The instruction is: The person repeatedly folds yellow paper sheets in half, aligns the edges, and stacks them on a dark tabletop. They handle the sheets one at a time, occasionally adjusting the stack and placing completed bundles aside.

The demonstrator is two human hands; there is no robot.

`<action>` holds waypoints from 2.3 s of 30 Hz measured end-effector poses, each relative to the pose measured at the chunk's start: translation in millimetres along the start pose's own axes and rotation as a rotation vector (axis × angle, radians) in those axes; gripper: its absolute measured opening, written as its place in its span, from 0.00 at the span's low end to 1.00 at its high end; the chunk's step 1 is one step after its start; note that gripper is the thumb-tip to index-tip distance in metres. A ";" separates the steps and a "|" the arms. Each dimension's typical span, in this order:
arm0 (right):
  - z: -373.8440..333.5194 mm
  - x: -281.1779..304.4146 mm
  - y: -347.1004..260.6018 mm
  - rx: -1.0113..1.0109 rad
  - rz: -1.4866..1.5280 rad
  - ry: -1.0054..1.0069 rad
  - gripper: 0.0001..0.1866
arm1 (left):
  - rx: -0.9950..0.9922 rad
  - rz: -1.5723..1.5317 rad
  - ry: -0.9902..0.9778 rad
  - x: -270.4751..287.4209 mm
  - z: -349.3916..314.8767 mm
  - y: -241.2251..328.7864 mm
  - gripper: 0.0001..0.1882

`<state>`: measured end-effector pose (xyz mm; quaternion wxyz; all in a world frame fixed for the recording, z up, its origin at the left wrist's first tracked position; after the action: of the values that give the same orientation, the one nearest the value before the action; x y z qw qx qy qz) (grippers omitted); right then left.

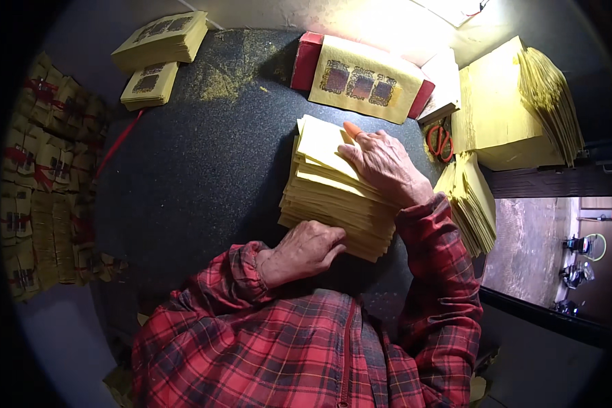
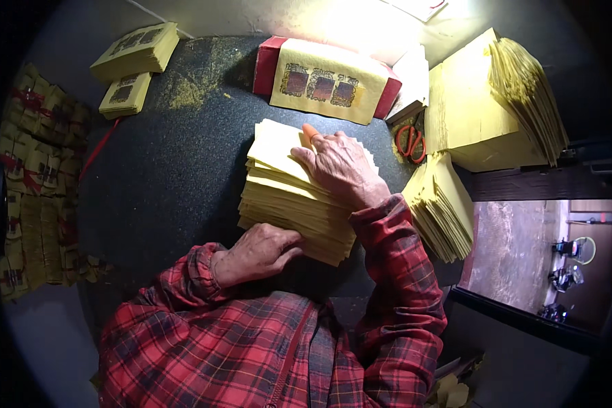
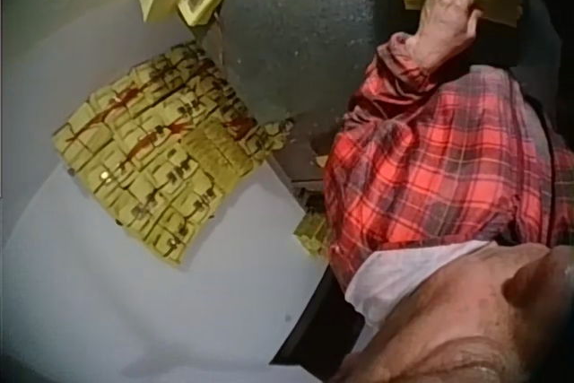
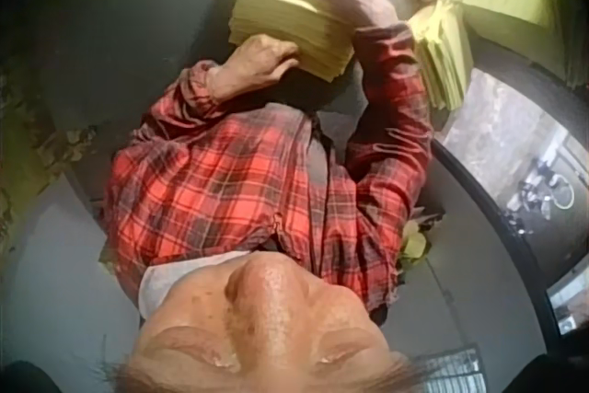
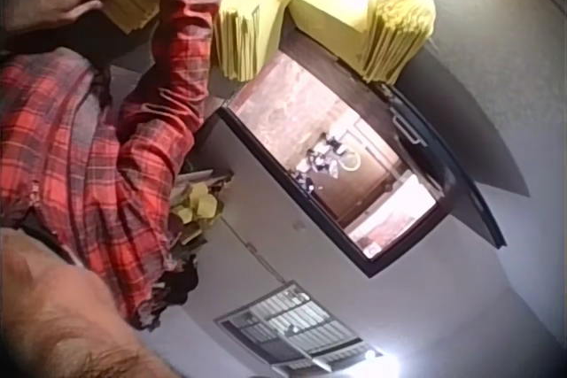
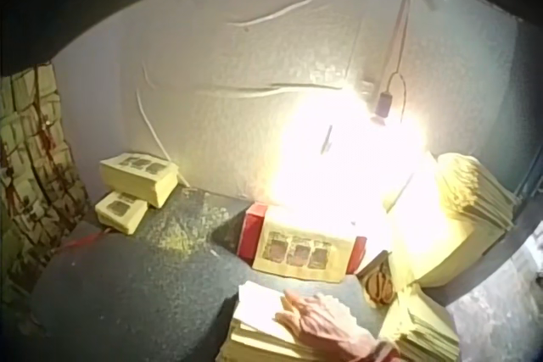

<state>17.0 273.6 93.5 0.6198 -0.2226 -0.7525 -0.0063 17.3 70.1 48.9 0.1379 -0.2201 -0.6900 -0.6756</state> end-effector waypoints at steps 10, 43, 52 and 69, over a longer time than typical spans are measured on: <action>-58.3 -13.2 -42.9 -0.011 0.072 0.104 0.33 | -0.200 0.027 0.031 28.6 -13.8 76.3 0.08; -68.7 -79.9 -53.4 -0.008 -0.127 0.490 0.36 | -0.112 0.510 0.567 47.8 24.1 -37.8 0.19; -78.2 -73.1 -28.3 -0.069 -0.068 0.471 0.35 | 0.018 0.286 0.676 57.2 -1.6 -46.3 0.23; -80.1 -117.7 -209.5 0.667 0.090 0.257 0.38 | 0.648 -0.835 1.084 -28.6 -302.0 -53.7 0.41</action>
<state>35.3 23.5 57.8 0.7477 -0.0384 -0.6184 0.2388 -16.6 -232.7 2.9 0.2483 0.4741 -0.7156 -0.4489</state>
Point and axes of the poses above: each hand's wrist, its own z-axis towards the middle knuckle, its own x-axis out of the back of the hand, y = z × x, the point moved 6 cm from there along z, towards the middle knuckle, and after that the axes turned 10 degrees about -y, right-handed, at the moved point
